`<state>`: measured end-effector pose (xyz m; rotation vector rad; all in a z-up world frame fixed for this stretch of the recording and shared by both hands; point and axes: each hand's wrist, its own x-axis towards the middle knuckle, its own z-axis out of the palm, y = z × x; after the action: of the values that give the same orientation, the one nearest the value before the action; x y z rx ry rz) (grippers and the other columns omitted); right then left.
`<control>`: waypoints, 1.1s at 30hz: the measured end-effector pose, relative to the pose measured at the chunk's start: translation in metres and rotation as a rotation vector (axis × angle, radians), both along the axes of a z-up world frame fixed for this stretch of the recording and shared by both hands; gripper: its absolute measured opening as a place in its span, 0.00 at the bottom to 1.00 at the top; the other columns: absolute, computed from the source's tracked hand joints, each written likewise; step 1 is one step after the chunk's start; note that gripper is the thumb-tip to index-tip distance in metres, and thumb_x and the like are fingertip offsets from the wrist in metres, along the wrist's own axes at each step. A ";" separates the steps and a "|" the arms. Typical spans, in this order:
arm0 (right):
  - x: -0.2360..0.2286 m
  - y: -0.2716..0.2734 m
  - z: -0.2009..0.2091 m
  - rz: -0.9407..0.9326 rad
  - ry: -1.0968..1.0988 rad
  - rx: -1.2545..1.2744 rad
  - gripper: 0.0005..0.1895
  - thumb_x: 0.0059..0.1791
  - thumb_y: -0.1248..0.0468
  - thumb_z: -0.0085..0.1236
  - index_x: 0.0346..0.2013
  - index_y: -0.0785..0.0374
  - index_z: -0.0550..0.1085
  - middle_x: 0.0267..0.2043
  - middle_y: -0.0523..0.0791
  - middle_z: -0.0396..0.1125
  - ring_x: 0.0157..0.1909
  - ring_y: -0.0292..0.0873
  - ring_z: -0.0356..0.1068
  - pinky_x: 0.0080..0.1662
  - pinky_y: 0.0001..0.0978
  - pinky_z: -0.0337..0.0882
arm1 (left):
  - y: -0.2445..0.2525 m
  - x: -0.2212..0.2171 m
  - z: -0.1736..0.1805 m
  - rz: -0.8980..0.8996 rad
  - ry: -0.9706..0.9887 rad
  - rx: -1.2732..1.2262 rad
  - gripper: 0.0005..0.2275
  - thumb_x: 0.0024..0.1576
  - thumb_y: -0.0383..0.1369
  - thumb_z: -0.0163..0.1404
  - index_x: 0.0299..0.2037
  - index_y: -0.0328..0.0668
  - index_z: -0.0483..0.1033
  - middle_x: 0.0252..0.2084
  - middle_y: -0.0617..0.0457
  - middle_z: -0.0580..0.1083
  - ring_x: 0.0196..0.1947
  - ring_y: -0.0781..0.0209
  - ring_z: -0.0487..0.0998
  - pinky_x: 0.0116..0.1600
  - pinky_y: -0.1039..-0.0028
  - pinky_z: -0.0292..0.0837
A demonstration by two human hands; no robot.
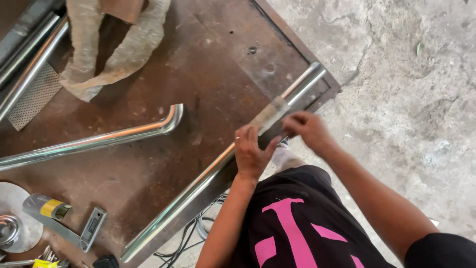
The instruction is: Measuring, welding, and applying tape to stainless steel pipes on a workbench.
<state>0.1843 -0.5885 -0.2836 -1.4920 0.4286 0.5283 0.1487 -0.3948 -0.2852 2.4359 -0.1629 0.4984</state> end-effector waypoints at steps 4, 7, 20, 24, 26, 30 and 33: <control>0.046 -0.099 -0.037 -0.129 -0.143 -0.343 0.16 0.62 0.53 0.56 0.54 0.64 0.75 0.44 0.54 0.74 0.44 0.49 0.76 0.47 0.42 0.77 | -0.015 0.015 -0.036 0.041 0.118 0.278 0.38 0.41 0.52 0.66 0.58 0.37 0.71 0.51 0.42 0.71 0.51 0.43 0.74 0.53 0.58 0.71; 0.082 -0.121 -0.050 0.016 -0.252 -0.435 0.14 0.61 0.55 0.55 0.54 0.61 0.75 0.48 0.47 0.74 0.47 0.41 0.73 0.50 0.39 0.74 | -0.011 0.017 -0.060 0.044 0.175 0.431 0.38 0.36 0.47 0.70 0.57 0.38 0.73 0.49 0.44 0.73 0.49 0.46 0.76 0.53 0.58 0.71; 0.105 -0.111 -0.024 0.053 -0.190 -0.312 0.12 0.57 0.54 0.60 0.44 0.60 0.78 0.31 0.39 0.66 0.34 0.33 0.60 0.34 0.27 0.60 | 0.007 0.017 -0.074 -0.131 0.282 0.352 0.37 0.42 0.50 0.66 0.60 0.37 0.71 0.47 0.46 0.76 0.47 0.49 0.79 0.42 0.61 0.77; 0.103 -0.111 -0.006 0.011 -0.178 -0.248 0.10 0.58 0.57 0.58 0.44 0.60 0.77 0.33 0.38 0.67 0.37 0.30 0.65 0.33 0.19 0.61 | 0.001 0.021 -0.079 -0.134 0.271 0.317 0.38 0.41 0.52 0.65 0.61 0.40 0.71 0.47 0.49 0.75 0.46 0.51 0.78 0.42 0.62 0.76; 0.104 -0.110 -0.003 -0.005 -0.178 -0.227 0.09 0.57 0.58 0.58 0.44 0.60 0.77 0.34 0.38 0.68 0.39 0.29 0.67 0.34 0.15 0.62 | -0.001 0.025 -0.076 -0.136 0.275 0.300 0.37 0.42 0.52 0.64 0.61 0.41 0.71 0.47 0.49 0.75 0.46 0.51 0.78 0.42 0.62 0.76; 0.106 -0.109 -0.005 -0.020 -0.179 -0.187 0.09 0.58 0.58 0.59 0.44 0.60 0.77 0.35 0.37 0.69 0.39 0.28 0.67 0.34 0.14 0.63 | -0.003 0.028 -0.072 -0.133 0.295 0.288 0.37 0.43 0.52 0.64 0.61 0.42 0.71 0.47 0.50 0.75 0.46 0.52 0.78 0.43 0.62 0.76; 0.106 -0.110 -0.007 -0.018 -0.170 -0.175 0.09 0.58 0.58 0.59 0.44 0.61 0.77 0.34 0.38 0.68 0.39 0.28 0.68 0.35 0.15 0.63 | -0.003 0.028 -0.071 -0.136 0.307 0.263 0.36 0.44 0.51 0.64 0.61 0.42 0.71 0.47 0.51 0.75 0.46 0.52 0.78 0.43 0.62 0.77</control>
<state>0.2906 -0.6981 -0.2902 -1.6847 0.3613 0.3534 0.1771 -0.3978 -0.3563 2.6976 -0.2762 0.0406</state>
